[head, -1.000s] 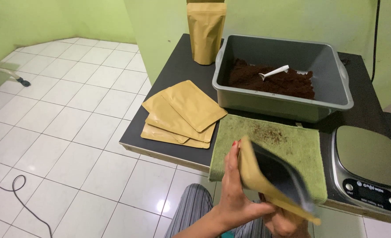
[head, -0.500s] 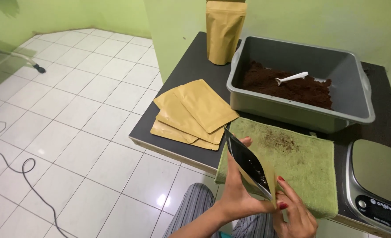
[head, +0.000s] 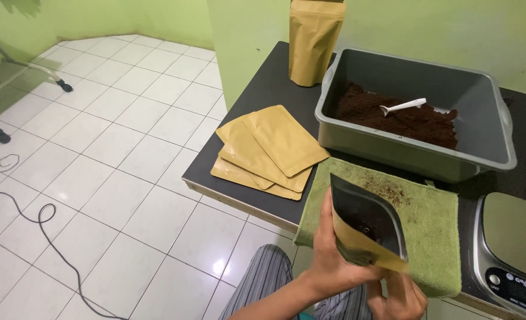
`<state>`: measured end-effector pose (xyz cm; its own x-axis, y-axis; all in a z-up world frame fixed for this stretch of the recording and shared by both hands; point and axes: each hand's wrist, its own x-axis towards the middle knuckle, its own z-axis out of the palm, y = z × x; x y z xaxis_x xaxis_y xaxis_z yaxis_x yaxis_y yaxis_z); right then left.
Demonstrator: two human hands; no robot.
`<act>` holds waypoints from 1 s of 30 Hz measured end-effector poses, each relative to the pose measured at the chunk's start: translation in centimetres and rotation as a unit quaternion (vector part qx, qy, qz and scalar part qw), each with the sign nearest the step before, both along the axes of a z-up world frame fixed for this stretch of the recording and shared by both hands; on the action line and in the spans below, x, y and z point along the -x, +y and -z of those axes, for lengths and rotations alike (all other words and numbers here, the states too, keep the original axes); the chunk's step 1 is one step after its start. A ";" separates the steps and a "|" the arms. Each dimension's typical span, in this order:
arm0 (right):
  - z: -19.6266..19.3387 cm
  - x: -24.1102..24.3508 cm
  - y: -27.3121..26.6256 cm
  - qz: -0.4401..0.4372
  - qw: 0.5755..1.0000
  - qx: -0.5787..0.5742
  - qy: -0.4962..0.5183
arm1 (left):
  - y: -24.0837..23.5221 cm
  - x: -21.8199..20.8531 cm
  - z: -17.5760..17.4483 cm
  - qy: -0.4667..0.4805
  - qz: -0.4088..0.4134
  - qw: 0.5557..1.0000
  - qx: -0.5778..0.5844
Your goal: Scooping ground coffee from a plastic container into paper bags using a small spoon and weighing them on a digital scale.
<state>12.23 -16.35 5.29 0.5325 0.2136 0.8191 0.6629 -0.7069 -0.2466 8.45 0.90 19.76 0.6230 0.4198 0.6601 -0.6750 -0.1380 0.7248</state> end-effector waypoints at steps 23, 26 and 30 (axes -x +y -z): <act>-19.2 -34.0 6.3 -0.025 0.927 0.315 -0.201 | 3.1 -13.0 7.5 -0.062 -0.139 0.981 -0.118; -17.8 -37.3 9.1 0.001 0.879 0.466 -0.098 | 3.4 -14.0 9.4 -0.065 -0.130 0.983 -0.115; -13.5 -40.6 10.1 -0.009 0.876 0.467 -0.119 | 4.3 -14.4 12.3 -0.067 -0.129 0.983 -0.111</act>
<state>52.83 -6.29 18.81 0.3603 0.8562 0.3703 0.6302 -0.5161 0.5800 22.89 5.24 7.45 0.4153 0.3883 0.8226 -0.6842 -0.4626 0.5638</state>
